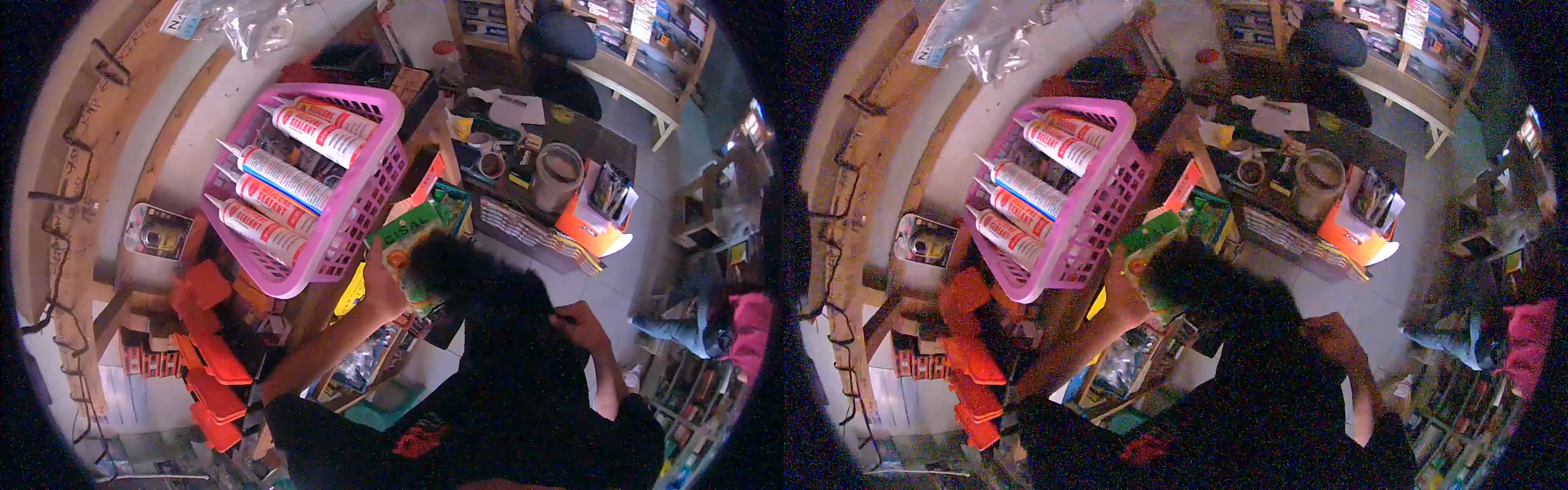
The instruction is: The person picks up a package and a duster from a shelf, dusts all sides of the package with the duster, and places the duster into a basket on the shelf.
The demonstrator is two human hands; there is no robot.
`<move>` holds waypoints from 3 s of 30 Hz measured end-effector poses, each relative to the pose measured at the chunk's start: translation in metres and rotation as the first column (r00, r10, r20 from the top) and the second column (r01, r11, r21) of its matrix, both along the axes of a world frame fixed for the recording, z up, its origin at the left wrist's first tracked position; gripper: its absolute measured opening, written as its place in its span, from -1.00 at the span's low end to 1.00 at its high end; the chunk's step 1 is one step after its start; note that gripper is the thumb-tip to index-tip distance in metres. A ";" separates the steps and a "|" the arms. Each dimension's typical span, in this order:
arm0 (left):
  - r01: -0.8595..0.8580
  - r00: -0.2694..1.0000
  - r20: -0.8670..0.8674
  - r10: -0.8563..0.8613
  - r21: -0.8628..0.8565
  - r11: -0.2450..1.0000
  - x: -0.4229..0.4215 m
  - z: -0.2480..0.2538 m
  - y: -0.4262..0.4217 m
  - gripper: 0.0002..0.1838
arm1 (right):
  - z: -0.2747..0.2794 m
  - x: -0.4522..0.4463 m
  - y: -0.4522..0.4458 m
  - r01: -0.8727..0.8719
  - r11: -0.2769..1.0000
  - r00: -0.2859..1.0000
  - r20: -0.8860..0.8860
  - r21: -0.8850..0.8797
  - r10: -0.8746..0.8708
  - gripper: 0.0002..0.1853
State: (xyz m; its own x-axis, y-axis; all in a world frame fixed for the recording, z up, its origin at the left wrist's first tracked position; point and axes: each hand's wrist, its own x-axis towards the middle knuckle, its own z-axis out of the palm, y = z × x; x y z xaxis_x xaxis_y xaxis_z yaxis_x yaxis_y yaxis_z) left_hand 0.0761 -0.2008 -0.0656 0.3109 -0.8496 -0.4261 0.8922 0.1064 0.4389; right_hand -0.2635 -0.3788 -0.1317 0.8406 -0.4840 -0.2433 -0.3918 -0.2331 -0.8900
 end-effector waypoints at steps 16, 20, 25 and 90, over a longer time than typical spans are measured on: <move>0.030 0.996 -0.086 -0.031 -0.010 0.999 -0.002 -0.005 0.005 -0.27 | -0.009 -0.018 -0.007 0.018 0.995 0.999 -0.045 0.093 -0.014 -0.67; 0.029 0.993 -0.117 -0.025 0.039 0.999 -0.001 -0.004 0.006 -0.25 | -0.016 -0.024 -0.013 -0.018 1.000 0.997 -0.072 -0.019 0.017 -0.71; 0.043 0.989 -0.141 -0.045 -0.016 0.999 -0.006 0.001 0.005 -0.26 | -0.049 -0.045 -0.014 0.006 0.984 0.993 -0.116 -0.179 -0.027 -0.69; 0.269 0.902 0.283 -0.325 0.219 0.938 -0.012 -0.059 0.013 -0.18 | 0.062 0.175 0.055 0.286 0.845 0.886 0.210 0.453 -0.412 -0.66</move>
State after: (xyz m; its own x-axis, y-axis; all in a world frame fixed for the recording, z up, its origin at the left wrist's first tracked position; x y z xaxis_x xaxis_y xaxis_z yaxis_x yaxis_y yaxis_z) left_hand 0.0640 -0.1883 -0.1246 0.1956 -0.8458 -0.4963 0.6860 -0.2437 0.6856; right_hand -0.0887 -0.3239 -0.0695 0.6954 -0.6724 -0.2533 -0.0899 0.2684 -0.9591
